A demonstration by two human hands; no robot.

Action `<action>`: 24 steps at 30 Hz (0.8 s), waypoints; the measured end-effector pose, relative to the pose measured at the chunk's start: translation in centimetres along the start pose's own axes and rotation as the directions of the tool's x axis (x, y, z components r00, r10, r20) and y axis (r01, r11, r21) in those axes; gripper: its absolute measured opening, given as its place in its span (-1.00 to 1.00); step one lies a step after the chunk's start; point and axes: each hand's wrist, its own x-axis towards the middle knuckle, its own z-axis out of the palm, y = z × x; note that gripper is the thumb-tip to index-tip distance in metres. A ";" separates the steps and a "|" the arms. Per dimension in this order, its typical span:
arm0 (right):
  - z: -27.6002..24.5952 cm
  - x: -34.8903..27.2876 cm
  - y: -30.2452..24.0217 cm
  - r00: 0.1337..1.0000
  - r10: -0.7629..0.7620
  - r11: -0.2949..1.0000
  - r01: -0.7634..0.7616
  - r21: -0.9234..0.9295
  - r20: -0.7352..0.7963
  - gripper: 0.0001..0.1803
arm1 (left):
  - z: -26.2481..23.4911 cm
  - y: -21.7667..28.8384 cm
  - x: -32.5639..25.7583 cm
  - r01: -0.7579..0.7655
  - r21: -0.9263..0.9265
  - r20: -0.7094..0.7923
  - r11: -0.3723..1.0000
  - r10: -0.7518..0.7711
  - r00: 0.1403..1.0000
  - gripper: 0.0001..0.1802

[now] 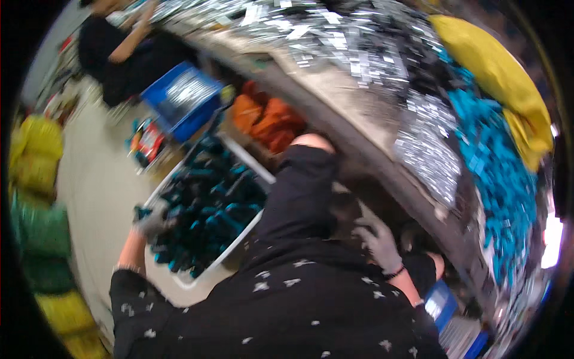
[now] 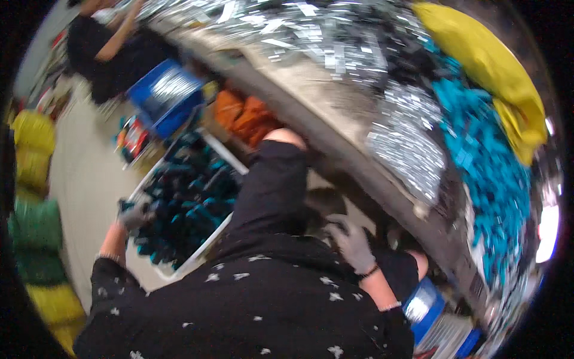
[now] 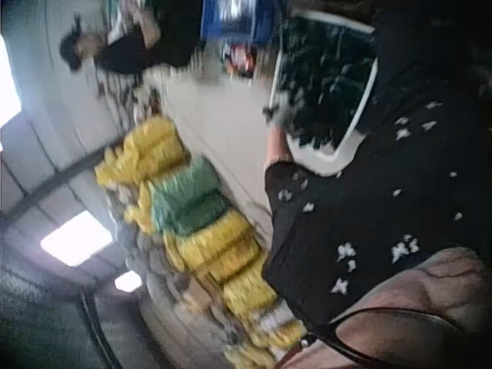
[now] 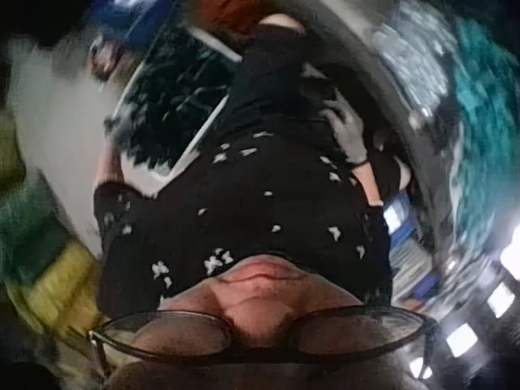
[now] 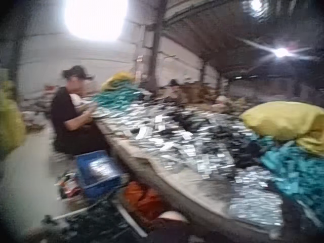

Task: The person assembles tools by fitting springs, metal shafts, and plastic handles together, inserting pins by hand, and placing the assembled tools into a container.

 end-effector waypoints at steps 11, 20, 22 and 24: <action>-1.2 0.5 4.5 0.988 -0.145 0.989 0.144 -0.016 -0.057 -0.71 | -1.6 3.7 1.4 -0.005 0.426 0.177 0.905 -0.078 0.981 -0.46; -2.2 1.0 6.7 0.999 -0.039 0.990 0.040 0.134 -0.013 -0.70 | -0.7 -17.7 2.9 0.188 0.137 -0.377 0.973 -0.125 0.918 -0.77; -1.1 1.3 7.2 0.997 -0.081 0.996 0.082 0.046 -0.017 -0.69 | 2.4 -17.3 3.4 0.358 0.659 -0.244 0.661 -0.263 0.934 -0.63; -1.2 2.0 6.2 0.992 -0.117 0.991 0.113 -0.073 -0.052 -0.69 | 3.0 -10.5 4.8 0.172 0.592 -0.176 0.787 -0.082 0.981 -0.45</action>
